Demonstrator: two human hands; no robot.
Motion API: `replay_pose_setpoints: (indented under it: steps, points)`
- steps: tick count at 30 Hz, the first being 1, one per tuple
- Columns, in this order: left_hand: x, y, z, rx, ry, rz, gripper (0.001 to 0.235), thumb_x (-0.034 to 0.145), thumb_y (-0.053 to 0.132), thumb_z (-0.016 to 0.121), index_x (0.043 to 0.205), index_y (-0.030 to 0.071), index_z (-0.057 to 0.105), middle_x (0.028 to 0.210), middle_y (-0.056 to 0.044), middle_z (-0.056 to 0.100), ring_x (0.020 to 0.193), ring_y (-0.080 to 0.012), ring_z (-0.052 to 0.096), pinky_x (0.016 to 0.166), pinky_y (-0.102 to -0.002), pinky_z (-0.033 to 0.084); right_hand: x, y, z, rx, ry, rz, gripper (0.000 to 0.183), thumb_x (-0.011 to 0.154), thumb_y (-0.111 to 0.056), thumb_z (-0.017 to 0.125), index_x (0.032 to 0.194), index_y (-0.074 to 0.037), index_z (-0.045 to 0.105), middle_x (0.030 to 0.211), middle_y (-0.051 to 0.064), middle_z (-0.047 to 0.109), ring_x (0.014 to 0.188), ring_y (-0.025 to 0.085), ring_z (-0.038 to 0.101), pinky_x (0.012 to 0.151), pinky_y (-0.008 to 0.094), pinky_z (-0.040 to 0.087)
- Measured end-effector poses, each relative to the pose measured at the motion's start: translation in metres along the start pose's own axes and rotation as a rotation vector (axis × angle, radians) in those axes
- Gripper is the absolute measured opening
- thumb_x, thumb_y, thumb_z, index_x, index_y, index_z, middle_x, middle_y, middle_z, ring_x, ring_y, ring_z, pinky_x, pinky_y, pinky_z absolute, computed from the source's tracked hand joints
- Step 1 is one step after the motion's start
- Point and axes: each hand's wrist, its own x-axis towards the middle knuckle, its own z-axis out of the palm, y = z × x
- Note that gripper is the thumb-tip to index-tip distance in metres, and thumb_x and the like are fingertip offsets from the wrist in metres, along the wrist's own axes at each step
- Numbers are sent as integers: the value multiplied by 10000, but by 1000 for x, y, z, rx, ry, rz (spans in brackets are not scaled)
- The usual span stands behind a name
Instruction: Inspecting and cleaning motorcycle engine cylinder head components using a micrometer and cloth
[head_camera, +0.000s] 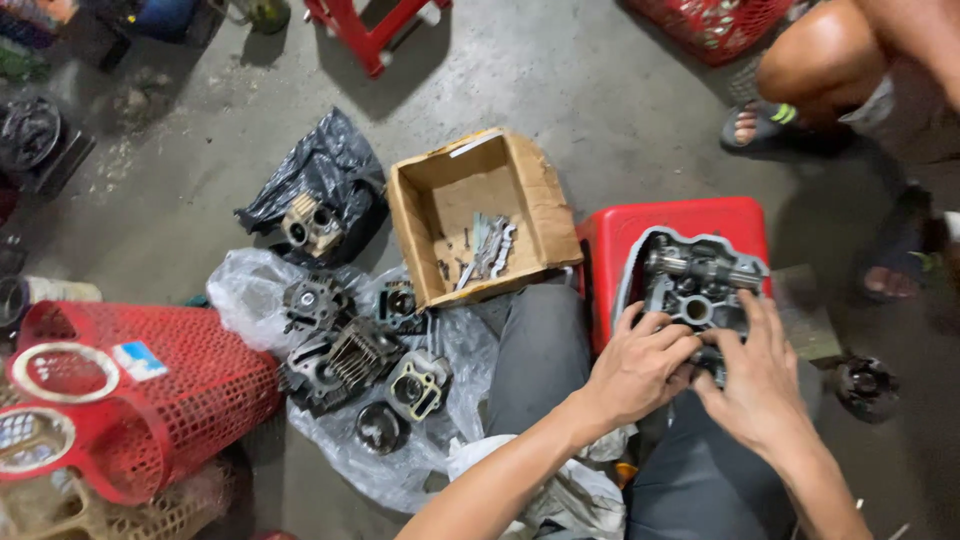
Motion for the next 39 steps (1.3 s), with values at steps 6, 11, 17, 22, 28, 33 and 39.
replay_pose_setpoints:
  steps: [6,11,17,22,28,33,39]
  points:
    - [22,4,-14,89,-140,36,636,792,237,769,1350,54,526,1335,-194,550,1209,-379,520,1169,-690,238,0,2,-39,495,-22,96,662,705,-81,690,1348,-54,538,1617,202,353,1444,400,416,1101,476,400]
    - [84,-55,10,417,-216,79,376,866,270,747,1197,130,640,1200,-81,641,1242,-284,563,1135,-631,360,19,32,-22,336,426,-27,360,857,-112,763,1213,-104,714,1267,104,671,1236,325,649,1032,434,515]
    - [101,-93,42,429,-343,-27,255,799,333,774,971,159,701,976,-32,675,1152,-262,541,992,-575,462,66,32,-9,51,326,-58,427,799,-237,795,1212,-164,712,1190,49,644,1195,264,610,955,437,518]
    - [110,-90,43,453,-386,-31,159,843,311,663,920,181,712,912,-28,676,1089,-267,533,940,-596,453,80,35,-8,-131,206,-66,411,748,-297,805,1135,-206,700,1128,11,592,1144,233,577,937,415,506]
    - [103,-85,40,407,-303,-12,151,883,270,556,883,203,691,903,-22,676,1066,-277,539,943,-613,434,84,32,-10,-226,158,-117,389,741,-295,794,1091,-168,682,1121,43,562,1144,259,569,962,440,488]
    - [104,-74,29,423,-288,-40,195,906,217,505,891,207,699,908,-19,688,1078,-264,549,949,-613,440,89,36,-15,-346,87,-189,331,762,-355,767,1041,-198,682,1093,31,585,1100,239,603,927,416,512]
    - [102,-73,31,349,-271,-73,215,913,217,469,880,209,681,914,-19,679,1086,-269,529,954,-656,437,91,29,-21,-428,84,-207,346,771,-374,751,1049,-183,674,1116,20,592,1124,231,613,987,418,503]
